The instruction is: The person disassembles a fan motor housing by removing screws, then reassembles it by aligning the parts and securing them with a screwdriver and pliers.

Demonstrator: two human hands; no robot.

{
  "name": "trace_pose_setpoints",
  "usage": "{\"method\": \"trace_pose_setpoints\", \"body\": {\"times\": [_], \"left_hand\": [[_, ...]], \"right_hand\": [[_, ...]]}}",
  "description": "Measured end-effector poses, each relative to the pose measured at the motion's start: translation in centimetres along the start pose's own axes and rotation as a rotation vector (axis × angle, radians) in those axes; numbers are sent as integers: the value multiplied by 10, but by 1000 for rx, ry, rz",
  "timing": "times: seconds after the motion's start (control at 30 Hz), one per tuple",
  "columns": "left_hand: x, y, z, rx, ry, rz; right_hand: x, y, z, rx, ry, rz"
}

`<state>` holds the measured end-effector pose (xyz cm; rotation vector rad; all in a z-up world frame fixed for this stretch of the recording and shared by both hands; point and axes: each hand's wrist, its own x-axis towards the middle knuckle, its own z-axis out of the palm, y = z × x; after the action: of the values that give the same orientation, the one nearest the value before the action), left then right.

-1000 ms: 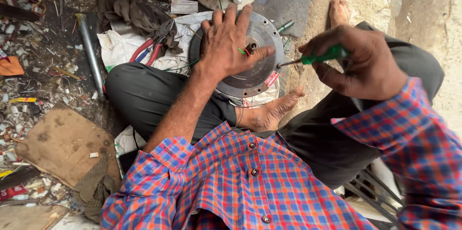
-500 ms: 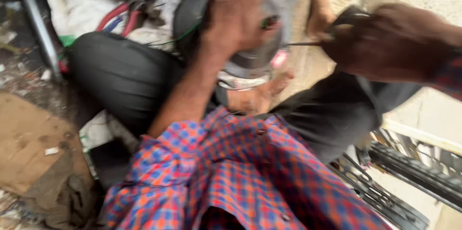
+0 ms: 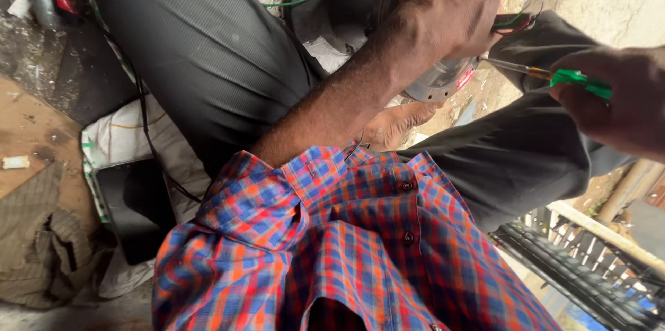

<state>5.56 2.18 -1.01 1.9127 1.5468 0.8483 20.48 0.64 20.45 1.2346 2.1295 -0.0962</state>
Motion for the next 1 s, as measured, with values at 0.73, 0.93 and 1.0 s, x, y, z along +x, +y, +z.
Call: {"method": "trace_pose_setpoints", "body": {"times": [0.73,0.93,1.0], "left_hand": [[-12,-14,-58,87,-230,-3],[-36,0,-32,212,163,-355],[-35,6,-35,247,208,-374]], "right_hand": [[-46,26,36,344,477,-179],[-47,30,42,313,479,-213],[-48,28,39,288,527,-226]]}}
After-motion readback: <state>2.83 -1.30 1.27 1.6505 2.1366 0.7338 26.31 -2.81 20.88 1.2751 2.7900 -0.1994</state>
